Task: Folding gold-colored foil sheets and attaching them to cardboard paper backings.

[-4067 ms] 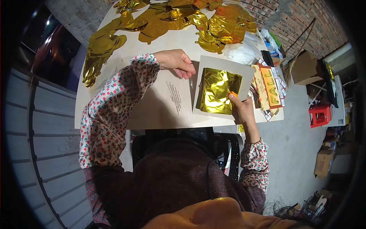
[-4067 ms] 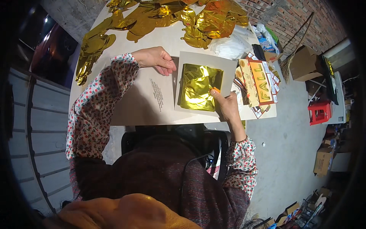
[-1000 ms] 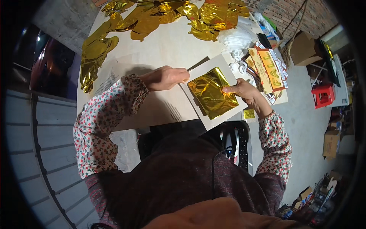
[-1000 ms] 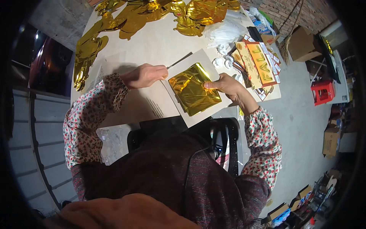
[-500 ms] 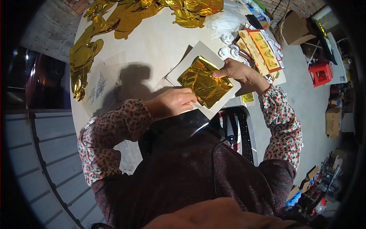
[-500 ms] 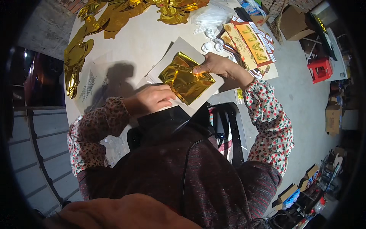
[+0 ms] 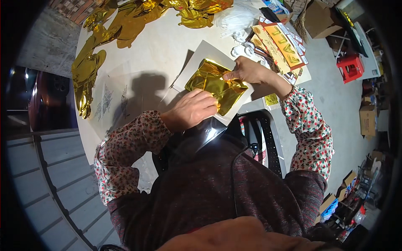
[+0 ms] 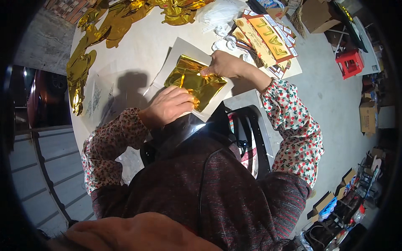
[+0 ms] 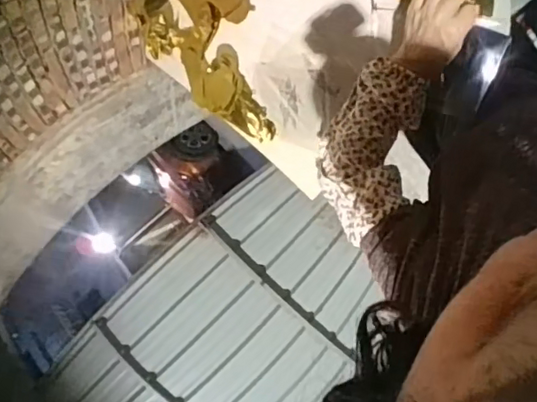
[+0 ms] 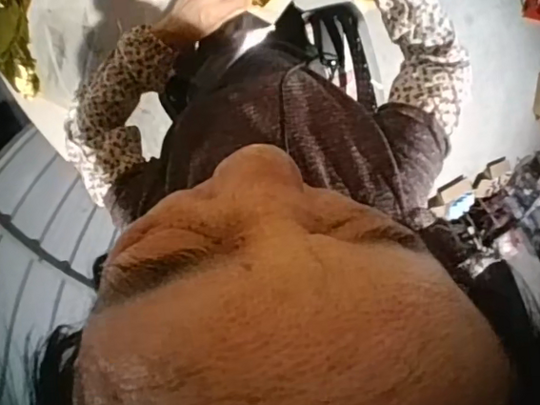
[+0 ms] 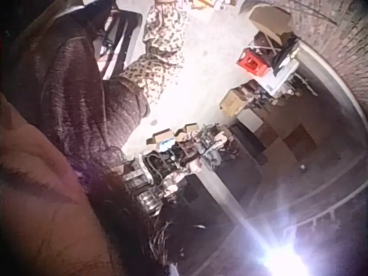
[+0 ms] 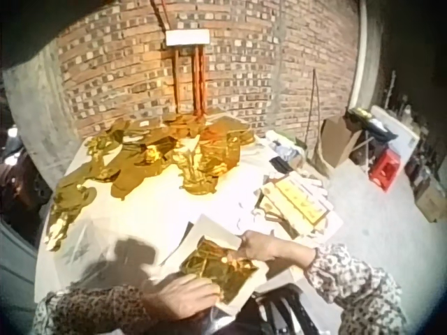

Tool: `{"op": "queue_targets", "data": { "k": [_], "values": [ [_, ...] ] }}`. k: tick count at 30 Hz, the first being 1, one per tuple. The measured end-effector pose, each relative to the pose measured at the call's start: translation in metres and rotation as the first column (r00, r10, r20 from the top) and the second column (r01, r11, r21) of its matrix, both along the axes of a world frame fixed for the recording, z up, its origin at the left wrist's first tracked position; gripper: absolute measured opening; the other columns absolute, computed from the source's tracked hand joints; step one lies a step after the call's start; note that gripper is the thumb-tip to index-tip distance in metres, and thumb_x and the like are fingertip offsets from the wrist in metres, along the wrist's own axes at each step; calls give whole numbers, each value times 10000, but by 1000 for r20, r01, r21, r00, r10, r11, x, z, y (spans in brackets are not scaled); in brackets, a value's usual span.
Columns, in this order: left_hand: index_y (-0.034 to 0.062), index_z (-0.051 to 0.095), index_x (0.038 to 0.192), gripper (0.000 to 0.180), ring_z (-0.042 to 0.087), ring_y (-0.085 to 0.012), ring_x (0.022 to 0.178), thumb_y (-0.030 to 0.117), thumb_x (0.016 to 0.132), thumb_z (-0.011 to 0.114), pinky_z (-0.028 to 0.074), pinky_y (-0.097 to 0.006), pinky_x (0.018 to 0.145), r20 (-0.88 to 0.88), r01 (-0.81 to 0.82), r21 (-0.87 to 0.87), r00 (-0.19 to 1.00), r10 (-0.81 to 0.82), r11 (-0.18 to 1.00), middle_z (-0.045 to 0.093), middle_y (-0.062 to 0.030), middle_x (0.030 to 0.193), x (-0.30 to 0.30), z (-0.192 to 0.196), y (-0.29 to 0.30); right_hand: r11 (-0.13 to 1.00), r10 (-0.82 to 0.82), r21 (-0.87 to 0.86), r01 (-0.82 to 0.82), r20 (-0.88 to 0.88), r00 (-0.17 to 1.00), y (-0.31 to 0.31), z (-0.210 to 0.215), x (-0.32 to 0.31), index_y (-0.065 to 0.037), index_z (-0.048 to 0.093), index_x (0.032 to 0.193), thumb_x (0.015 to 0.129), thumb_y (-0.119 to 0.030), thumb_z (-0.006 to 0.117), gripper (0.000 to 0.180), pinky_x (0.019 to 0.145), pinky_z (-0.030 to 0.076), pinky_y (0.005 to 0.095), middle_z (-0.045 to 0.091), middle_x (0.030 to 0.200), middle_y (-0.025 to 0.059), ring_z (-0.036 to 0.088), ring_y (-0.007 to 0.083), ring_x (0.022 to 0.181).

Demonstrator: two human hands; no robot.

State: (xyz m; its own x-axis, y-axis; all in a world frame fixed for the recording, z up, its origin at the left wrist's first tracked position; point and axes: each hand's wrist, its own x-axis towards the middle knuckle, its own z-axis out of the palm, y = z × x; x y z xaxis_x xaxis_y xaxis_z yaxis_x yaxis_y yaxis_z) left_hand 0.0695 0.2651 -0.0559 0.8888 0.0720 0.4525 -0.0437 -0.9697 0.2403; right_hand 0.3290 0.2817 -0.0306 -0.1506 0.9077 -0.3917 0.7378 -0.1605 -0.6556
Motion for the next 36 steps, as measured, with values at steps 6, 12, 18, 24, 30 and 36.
{"op": "queue_targets", "data": {
  "k": [6, 12, 18, 24, 30, 36],
  "values": [
    [68, 646, 903, 131, 568, -229, 922, 91, 774, 638, 433, -356, 846, -70, -32, -50, 997, 28, 998, 578, -60, 880, -3, -2, 12, 1000, 17, 28, -15, -79, 997, -5, 13, -9, 64, 635, 770, 723, -443, 843, 551, 506, 399, 297, 575, 624, 46, 499, 125, 592],
    [70, 591, 885, 158, 537, -231, 875, 182, 799, 663, 420, -357, 821, 1, -41, -10, 999, 41, 999, 522, -60, 897, -9, -6, 14, 993, -116, -37, 111, -165, 979, -7, 10, -23, 121, 674, 950, 721, -263, 858, 483, 659, 482, 324, 682, 796, 143, 591, 191, 718],
    [37, 534, 1169, 744, 513, -299, 1101, 452, 619, 816, 420, -400, 926, 69, -476, 43, 879, 473, 878, 531, -143, 1152, -21, -6, 12, 976, -187, -172, 136, -335, 924, -10, 1, -21, 163, 612, 1030, 759, -196, 841, 505, 659, 489, 249, 685, 900, 122, 598, 137, 743],
    [70, 309, 1463, 1084, 300, -380, 1361, 468, 601, 833, 300, -459, 1125, -80, -430, -97, 902, 424, 898, 320, -200, 1440, -25, -11, 35, 946, -321, -207, 249, -495, 808, -23, 17, -28, 145, 641, 981, 810, -151, 783, 370, 597, 497, 278, 681, 853, 135, 615, 144, 683],
    [84, 286, 1474, 1083, 276, -367, 1388, 444, 608, 826, 279, -460, 1145, -158, -166, -157, 977, 141, 974, 295, -193, 1473, -10, -1, 97, 871, -492, -322, 372, -547, 677, -18, -38, -15, 100, 638, 1032, 842, -163, 763, 348, 552, 504, 281, 684, 818, 120, 608, 146, 632],
    [113, 289, 1481, 1093, 261, -326, 1409, 593, 612, 748, 253, -448, 1154, -270, -116, -46, 958, 99, 992, 300, -173, 1498, -18, 20, 124, 688, -726, -480, 545, -458, 513, -33, 6, -55, 68, 639, 1058, 869, -134, 730, 292, 577, 501, 275, 683, 868, 99, 611, 145, 674]
  ]
}}
